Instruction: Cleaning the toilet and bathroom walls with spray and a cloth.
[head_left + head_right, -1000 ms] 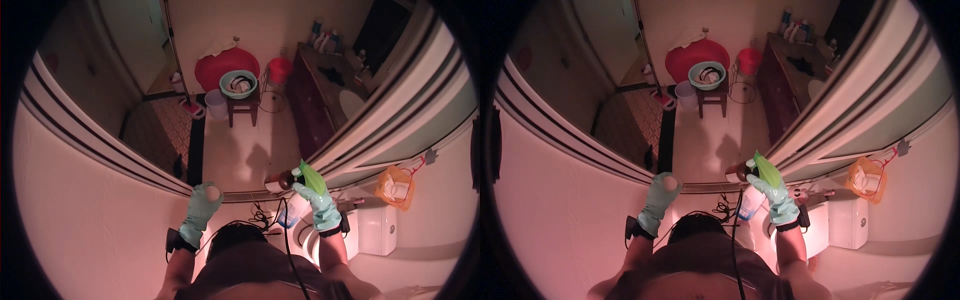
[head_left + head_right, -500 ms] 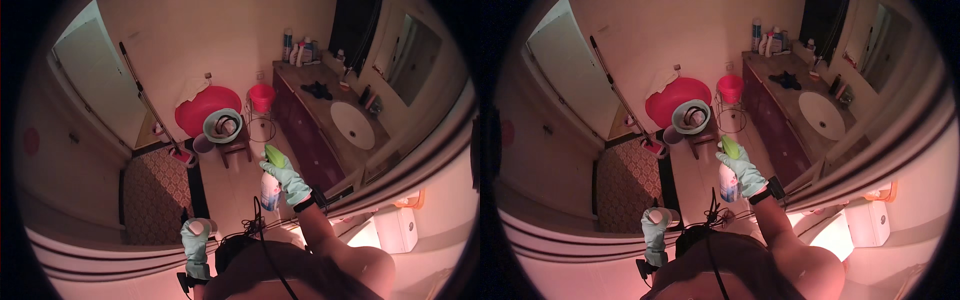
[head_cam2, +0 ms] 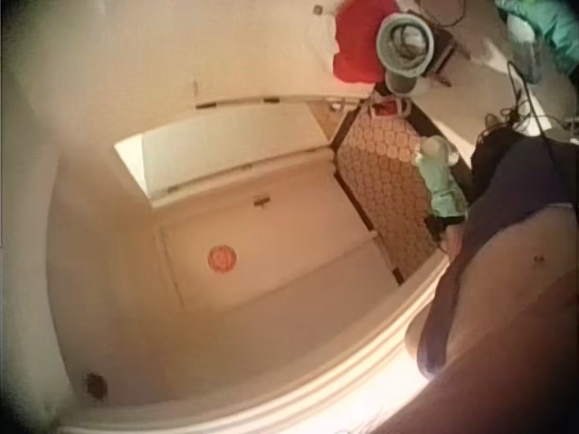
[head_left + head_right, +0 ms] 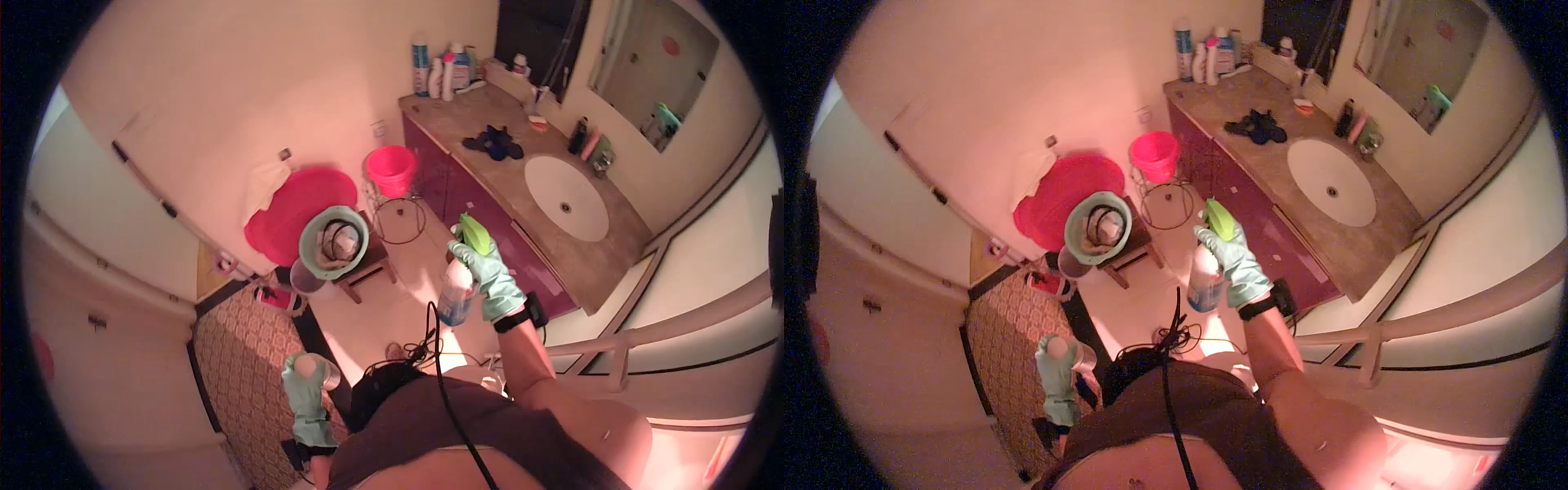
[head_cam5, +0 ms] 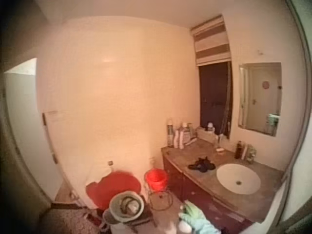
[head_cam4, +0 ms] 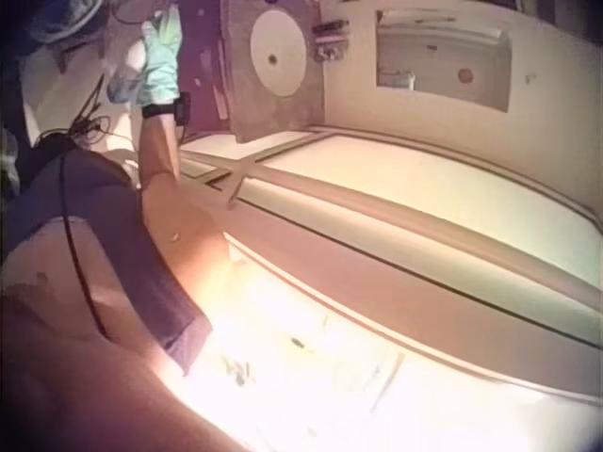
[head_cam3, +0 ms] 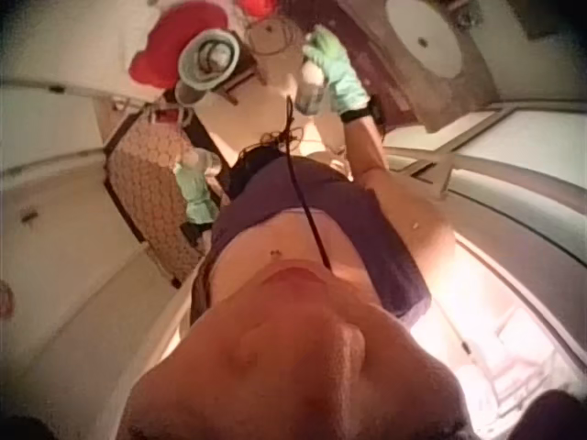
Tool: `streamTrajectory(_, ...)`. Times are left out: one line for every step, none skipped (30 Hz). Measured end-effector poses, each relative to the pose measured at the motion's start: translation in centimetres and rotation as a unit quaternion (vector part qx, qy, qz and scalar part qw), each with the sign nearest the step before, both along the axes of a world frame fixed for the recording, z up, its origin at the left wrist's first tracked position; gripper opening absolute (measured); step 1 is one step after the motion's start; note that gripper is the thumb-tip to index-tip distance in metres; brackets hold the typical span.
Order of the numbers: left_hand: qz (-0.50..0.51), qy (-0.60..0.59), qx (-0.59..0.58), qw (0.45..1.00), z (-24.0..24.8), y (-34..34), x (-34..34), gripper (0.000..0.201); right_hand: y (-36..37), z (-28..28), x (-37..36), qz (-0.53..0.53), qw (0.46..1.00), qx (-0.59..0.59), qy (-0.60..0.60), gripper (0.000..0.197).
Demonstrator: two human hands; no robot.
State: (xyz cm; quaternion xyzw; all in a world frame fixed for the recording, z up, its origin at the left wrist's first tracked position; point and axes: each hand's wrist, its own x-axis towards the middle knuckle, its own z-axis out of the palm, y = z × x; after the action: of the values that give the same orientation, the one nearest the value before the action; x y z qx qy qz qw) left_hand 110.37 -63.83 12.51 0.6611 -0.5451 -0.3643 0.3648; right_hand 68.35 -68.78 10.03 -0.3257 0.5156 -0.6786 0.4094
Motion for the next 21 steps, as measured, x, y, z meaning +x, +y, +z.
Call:
streamTrajectory(-0.011,-0.001,-0.001,1.0,-0.6,-2.7,0.1,0.044,-1.3,0.6,-0.6,0.003,1.0,-0.002,-0.001,0.048)
streamTrajectory(-0.033,0.0,-0.038,0.999,-1.9,-5.6,0.3,0.044,-2.1,1.3,-1.5,0.004,0.998,0.007,0.064,0.057)
streamTrajectory(-0.06,0.004,-0.074,0.995,-2.7,-8.4,0.0,0.045,-2.8,1.5,-2.2,-0.007,0.999,0.005,0.035,0.06)
streamTrajectory(-0.081,0.05,-0.03,0.995,-1.2,-11.2,-1.9,0.049,-3.5,2.1,-3.5,-0.015,0.998,0.022,0.059,0.059)
streamTrajectory(-0.089,0.054,-0.031,0.994,-1.3,-14.9,-3.5,0.049,-4.3,2.8,-4.7,-0.023,0.996,0.04,0.083,0.059)
streamTrajectory(-0.14,0.042,-0.054,0.988,-1.2,-18.3,-4.4,0.047,-4.9,3.3,-5.3,-0.051,0.992,-0.024,0.114,0.051)
streamTrajectory(-0.19,0.029,-0.076,0.978,-0.1,-21.3,-6.3,0.045,-5.9,3.9,-6.6,-0.06,0.992,-0.019,0.113,0.051)
streamTrajectory(-0.2,0.009,-0.075,0.977,1.0,-24.0,-8.6,0.045,-7.2,4.8,-8.5,-0.046,0.996,-0.005,0.082,0.047)
streamTrajectory(-0.213,-0.011,-0.073,0.974,3.1,-26.2,-11.5,0.045,-8.2,5.6,-9.9,-0.036,0.998,0.01,0.049,0.043)
streamTrajectory(-0.215,-0.013,-0.072,0.974,2.6,-28.5,-12.6,0.045,-9.3,6.4,-10.2,-0.063,0.997,0.028,0.044,0.038)
streamTrajectory(-0.231,-0.041,-0.157,0.959,1.4,-30.9,-13.5,0.045,-10.5,7.0,-10.7,-0.065,0.997,0.029,0.042,0.038)
streamTrajectory(-0.244,-0.064,-0.242,0.937,0.6,-33.1,-15.2,0.045,-12.0,7.3,-12.0,-0.064,0.996,0.03,0.048,0.038)
streamTrajectory(-0.248,-0.062,-0.241,0.936,1.7,-34.9,-17.8,0.045,-13.4,7.5,-13.5,-0.065,0.996,0.032,0.053,0.038)
streamTrajectory(-0.268,0.029,-0.159,0.95,2.9,-36.6,-20.6,0.045,-15.2,7.9,-14.9,-0.069,0.996,0.033,0.054,0.038)
streamTrajectory(-0.279,0.118,-0.075,0.95,3.8,-38.4,-23.2,0.045,-17.5,8.2,-15.9,-0.061,0.995,0.023,0.069,0.038)
streamTrajectory(-0.277,0.118,-0.078,0.951,4.0,-40.9,-25.6,0.045,-19.7,8.6,-16.9,-0.051,0.995,0.01,0.086,0.038)
streamTrajectory(-0.294,0.08,-0.125,0.944,3.6,-43.6,-28.0,0.043,-21.7,8.5,-17.9,-0.048,0.995,0.008,0.087,0.038)
streamTrajectory(-0.309,0.041,-0.169,0.935,3.0,-46.2,-30.3,0.042,-23.9,8.0,-19.1,-0.047,0.997,-0.019,0.053,0.039)
streamTrajectory(-0.307,0.04,-0.17,0.936,2.4,-48.4,-33.0,0.042,-26.0,7.9,-20.3,-0.048,0.998,-0.046,0.019,0.039)
streamTrajectory(-0.317,0.085,-0.164,0.93,1.7,-50.2,-35.8,0.042,-27.9,8.0,-21.6,-0.04,0.998,-0.042,-0.013,0.04)
streamTrajectory(-0.327,0.128,-0.156,0.923,1.4,-51.9,-38.9,0.041,-30.1,7.8,-23.4,-0.037,0.998,-0.042,-0.016,0.04)
